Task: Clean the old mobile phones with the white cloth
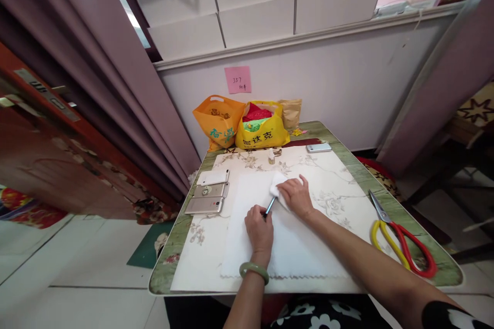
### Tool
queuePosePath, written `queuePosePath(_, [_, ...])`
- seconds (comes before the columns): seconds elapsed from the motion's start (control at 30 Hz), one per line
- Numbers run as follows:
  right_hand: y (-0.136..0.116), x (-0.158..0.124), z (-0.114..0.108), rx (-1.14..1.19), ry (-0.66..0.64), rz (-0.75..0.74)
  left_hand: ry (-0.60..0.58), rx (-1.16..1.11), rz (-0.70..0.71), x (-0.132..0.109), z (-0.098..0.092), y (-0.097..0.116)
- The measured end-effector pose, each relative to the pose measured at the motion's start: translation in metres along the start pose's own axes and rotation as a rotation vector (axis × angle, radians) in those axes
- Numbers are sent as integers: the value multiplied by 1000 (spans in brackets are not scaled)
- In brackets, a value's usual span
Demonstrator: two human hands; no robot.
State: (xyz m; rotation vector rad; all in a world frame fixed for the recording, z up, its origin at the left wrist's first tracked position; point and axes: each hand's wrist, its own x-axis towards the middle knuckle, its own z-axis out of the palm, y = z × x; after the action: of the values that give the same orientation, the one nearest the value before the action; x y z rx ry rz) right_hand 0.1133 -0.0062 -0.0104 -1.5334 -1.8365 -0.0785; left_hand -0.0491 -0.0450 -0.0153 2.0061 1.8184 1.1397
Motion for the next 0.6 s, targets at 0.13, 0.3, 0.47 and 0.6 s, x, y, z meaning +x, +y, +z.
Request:
queuePosePath(0.13, [25,3,15,52,60,298,-11,-26,-34,0,1,-1])
queuePosePath(0.3, [33,-2,20,99,104,314,-27,-236,-120,3,1,-8])
queuePosePath(0.47, [28,-5,18,185,222,291,22,-563,-342,4,1,-20])
queuePosePath(0.6, [26,0,14,280,267,340,-13,-697,-434,8,-5,-20])
